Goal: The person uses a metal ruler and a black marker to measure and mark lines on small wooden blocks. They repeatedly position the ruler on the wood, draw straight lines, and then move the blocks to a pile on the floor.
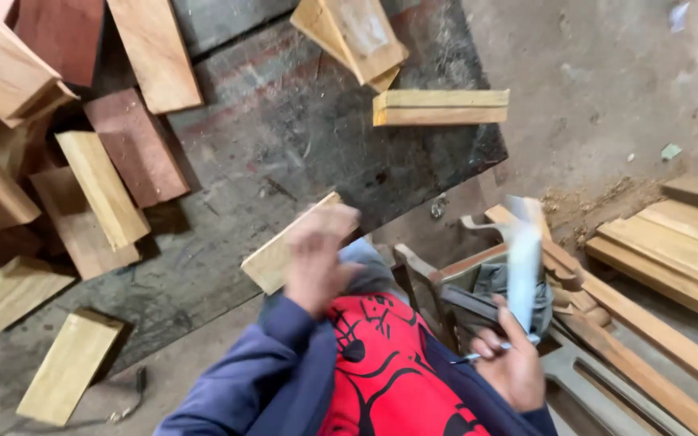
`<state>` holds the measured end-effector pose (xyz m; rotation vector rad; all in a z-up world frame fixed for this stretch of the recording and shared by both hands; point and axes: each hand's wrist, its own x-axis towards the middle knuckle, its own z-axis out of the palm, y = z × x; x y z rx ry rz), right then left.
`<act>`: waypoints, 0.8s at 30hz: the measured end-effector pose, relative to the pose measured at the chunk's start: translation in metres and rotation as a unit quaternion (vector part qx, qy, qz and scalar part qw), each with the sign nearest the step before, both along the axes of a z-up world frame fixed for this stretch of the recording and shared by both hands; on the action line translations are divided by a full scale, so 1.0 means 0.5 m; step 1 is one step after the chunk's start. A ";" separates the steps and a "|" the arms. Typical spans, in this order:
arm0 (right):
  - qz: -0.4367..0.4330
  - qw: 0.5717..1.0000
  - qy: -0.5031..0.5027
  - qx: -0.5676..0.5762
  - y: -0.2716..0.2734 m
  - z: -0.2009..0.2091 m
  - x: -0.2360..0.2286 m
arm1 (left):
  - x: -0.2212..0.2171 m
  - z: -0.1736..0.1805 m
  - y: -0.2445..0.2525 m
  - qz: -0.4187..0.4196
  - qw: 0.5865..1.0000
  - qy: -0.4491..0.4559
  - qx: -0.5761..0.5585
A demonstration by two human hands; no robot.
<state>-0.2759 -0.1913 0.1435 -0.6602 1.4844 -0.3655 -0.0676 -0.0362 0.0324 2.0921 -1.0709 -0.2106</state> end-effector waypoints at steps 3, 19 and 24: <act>0.018 0.990 0.028 -0.139 -0.013 0.003 -0.012 | 0.049 -0.028 0.046 0.057 0.977 -0.045 0.200; 0.259 0.961 -0.097 0.019 0.110 -0.292 0.298 | 0.164 -0.007 0.073 0.018 0.998 0.043 0.045; 0.300 0.947 -0.107 0.052 0.120 -0.254 0.366 | 0.173 -0.005 0.073 -0.015 0.999 0.040 0.017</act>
